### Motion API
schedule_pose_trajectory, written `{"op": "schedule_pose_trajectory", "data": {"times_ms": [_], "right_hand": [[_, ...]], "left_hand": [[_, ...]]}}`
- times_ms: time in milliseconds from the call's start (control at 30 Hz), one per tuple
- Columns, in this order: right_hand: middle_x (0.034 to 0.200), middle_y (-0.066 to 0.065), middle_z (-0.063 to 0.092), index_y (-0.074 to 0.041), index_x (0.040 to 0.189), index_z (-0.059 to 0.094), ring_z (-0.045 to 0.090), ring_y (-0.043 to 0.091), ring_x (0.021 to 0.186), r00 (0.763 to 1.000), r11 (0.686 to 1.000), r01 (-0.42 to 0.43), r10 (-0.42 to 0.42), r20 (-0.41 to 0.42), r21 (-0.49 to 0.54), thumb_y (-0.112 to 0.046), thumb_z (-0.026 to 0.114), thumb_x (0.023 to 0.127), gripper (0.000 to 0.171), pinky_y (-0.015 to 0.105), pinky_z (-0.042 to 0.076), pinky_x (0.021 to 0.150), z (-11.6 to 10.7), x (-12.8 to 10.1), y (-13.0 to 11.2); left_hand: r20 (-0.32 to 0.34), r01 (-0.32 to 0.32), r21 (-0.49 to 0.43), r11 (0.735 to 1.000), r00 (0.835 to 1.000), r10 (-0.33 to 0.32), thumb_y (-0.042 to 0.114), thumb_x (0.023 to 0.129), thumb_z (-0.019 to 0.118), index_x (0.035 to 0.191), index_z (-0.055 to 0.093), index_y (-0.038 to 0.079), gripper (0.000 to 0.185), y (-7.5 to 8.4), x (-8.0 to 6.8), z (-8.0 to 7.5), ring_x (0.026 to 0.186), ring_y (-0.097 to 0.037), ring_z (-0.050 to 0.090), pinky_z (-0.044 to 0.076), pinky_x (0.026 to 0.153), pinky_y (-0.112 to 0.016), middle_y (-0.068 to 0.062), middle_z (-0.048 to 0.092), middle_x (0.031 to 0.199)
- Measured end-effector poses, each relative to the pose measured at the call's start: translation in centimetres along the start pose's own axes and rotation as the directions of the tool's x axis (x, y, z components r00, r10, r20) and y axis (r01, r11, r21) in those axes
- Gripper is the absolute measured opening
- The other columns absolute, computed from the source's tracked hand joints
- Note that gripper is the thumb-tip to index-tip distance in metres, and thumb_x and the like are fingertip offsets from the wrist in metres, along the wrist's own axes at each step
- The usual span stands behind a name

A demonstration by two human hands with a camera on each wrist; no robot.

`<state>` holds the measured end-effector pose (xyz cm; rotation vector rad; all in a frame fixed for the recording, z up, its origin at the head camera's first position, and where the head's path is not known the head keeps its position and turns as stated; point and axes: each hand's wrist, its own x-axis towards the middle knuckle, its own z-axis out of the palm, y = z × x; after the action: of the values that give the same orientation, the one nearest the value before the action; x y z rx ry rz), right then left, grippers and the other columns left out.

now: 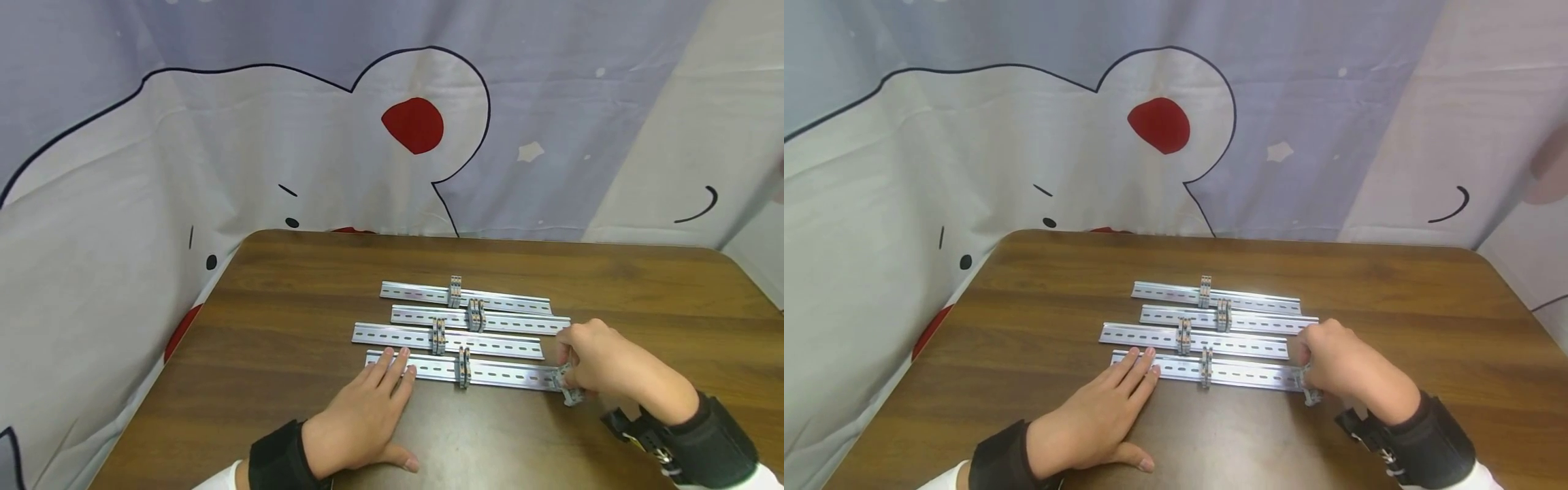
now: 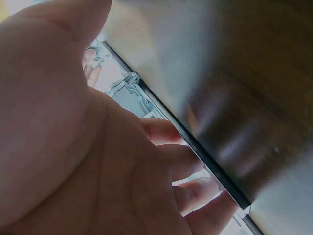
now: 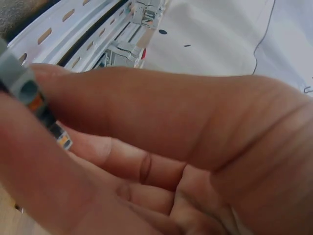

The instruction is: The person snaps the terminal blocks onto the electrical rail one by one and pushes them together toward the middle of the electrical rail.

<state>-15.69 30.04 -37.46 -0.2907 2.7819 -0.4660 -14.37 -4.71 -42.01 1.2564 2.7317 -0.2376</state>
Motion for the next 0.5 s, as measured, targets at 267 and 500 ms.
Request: {"op": "schedule_pose_trajectory", "data": {"times_ms": [267,500], "right_hand": [[0.066,0.002,0.055,-0.006,0.077,0.055,0.057,0.009,0.043,0.999,0.999,-0.037,0.037,-0.023,0.022,-0.001,0.080,0.071,0.027,0.026,0.046,0.048,0.06,0.26,0.39],[0.059,-0.001,0.054,-0.010,0.068,0.052,0.053,0.005,0.040,0.995,1.000,-0.003,0.001,-0.097,-0.024,0.003,0.077,0.068,0.028,0.026,0.043,0.049,0.44,0.46,0.31]], "left_hand": [[0.007,0.005,-0.008,1.000,1.000,-0.005,0.086,0.074,0.040,0.152,0.030,0.004,0.114,0.01,-0.01,0.08,0.146,-0.037,0.020,0.032,0.114,-0.044,-0.021,0.016,0.160],[0.015,0.005,0.005,1.000,1.000,-0.005,0.087,0.074,0.038,0.153,0.028,0.005,0.114,0.00,0.08,0.10,0.147,-0.037,0.019,0.031,0.114,-0.044,-0.021,0.015,0.161]]}}
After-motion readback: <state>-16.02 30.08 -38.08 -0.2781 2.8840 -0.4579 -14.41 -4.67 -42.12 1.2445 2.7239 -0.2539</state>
